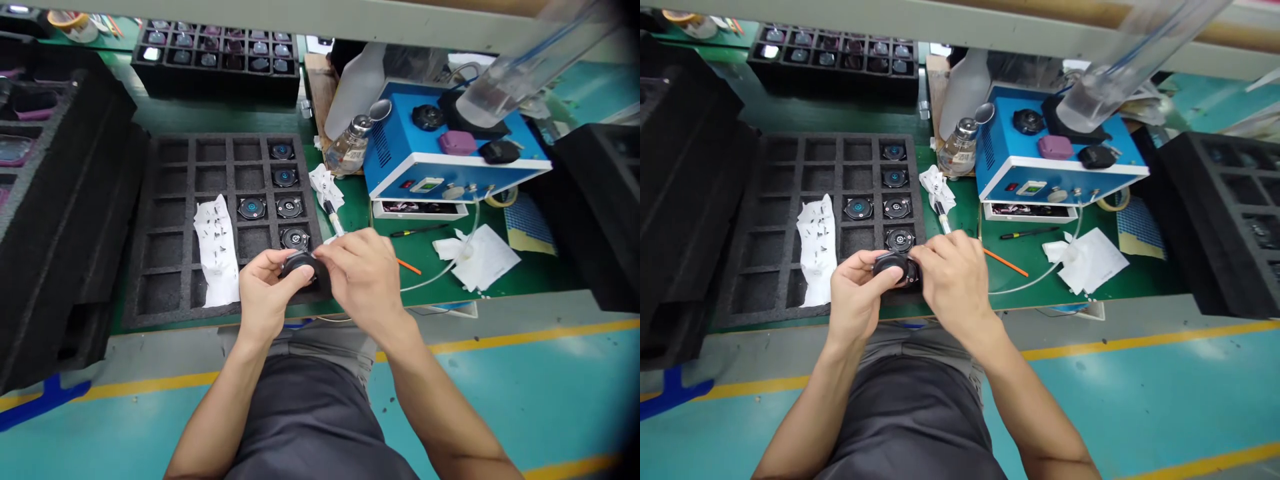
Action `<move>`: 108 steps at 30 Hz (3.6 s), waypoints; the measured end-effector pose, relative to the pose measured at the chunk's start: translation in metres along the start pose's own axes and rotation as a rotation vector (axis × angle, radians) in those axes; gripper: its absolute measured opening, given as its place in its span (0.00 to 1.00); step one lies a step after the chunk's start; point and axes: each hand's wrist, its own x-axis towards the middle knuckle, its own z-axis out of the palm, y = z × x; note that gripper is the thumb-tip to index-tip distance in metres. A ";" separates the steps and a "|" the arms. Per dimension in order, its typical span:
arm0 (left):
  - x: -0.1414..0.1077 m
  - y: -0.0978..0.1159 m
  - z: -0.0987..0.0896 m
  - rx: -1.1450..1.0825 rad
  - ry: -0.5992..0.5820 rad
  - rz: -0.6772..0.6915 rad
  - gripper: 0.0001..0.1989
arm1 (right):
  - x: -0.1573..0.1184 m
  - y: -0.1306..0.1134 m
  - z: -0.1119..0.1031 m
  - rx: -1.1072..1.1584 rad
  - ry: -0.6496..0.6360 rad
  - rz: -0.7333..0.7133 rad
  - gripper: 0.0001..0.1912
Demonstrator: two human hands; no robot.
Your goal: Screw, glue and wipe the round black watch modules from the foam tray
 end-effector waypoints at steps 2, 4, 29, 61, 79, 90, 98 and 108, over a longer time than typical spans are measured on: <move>0.000 0.003 0.000 -0.075 0.003 -0.060 0.15 | -0.003 0.005 -0.003 0.007 -0.046 0.043 0.07; 0.001 0.004 0.000 -0.108 -0.011 -0.065 0.16 | -0.005 0.007 -0.009 0.121 0.030 0.108 0.06; 0.003 -0.006 0.000 -0.029 -0.066 0.037 0.19 | 0.017 -0.021 0.019 0.260 0.130 0.269 0.06; -0.001 -0.010 -0.003 0.099 -0.156 0.228 0.15 | 0.001 -0.009 -0.006 0.659 0.176 0.520 0.05; -0.014 -0.028 0.008 0.286 0.033 0.433 0.07 | -0.007 -0.025 -0.004 0.409 0.163 0.260 0.05; -0.014 -0.031 0.006 0.313 0.049 0.434 0.09 | -0.009 -0.027 -0.001 0.350 0.200 0.193 0.05; -0.015 -0.029 0.006 0.318 0.045 0.422 0.09 | -0.008 -0.027 -0.004 0.321 0.144 0.106 0.05; -0.015 -0.031 0.006 0.313 0.046 0.414 0.09 | -0.008 -0.022 -0.004 0.262 0.141 0.073 0.04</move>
